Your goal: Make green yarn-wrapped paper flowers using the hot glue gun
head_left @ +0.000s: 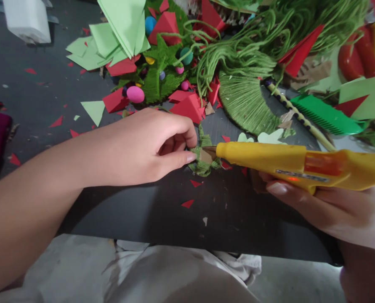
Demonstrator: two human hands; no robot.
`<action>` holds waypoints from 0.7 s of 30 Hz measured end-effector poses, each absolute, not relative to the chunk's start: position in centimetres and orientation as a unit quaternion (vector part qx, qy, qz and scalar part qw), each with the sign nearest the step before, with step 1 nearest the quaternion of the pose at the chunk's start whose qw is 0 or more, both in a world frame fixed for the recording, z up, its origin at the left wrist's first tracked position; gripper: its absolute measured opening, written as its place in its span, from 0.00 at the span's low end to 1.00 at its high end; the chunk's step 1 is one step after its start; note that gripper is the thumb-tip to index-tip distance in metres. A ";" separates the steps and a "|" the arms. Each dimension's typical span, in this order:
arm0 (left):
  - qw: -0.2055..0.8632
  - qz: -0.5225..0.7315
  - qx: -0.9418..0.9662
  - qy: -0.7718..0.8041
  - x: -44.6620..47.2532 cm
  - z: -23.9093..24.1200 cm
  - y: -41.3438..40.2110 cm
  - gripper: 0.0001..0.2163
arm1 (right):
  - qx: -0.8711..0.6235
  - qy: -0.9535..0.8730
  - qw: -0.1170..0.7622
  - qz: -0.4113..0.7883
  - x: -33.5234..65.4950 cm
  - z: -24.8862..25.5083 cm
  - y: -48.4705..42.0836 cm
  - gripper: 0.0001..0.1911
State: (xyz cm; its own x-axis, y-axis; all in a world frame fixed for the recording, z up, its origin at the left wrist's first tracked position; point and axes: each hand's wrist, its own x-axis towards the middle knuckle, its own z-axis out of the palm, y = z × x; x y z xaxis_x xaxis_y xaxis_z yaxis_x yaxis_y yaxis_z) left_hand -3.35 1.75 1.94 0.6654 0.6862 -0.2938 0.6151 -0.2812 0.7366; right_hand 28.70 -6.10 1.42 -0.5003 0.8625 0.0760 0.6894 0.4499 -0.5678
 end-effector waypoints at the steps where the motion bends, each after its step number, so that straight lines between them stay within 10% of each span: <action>1: 0.439 0.039 0.800 0.407 -3.3 2.0 1.7 0.08 | -0.473 -0.828 0.171 0.248 29.0 1.3 -6.3 0.12; 21: 0.431 0.036 0.799 0.417 -3.4 1.8 1.6 0.08 | -0.469 -0.832 0.146 0.257 29.8 1.1 -6.6 0.13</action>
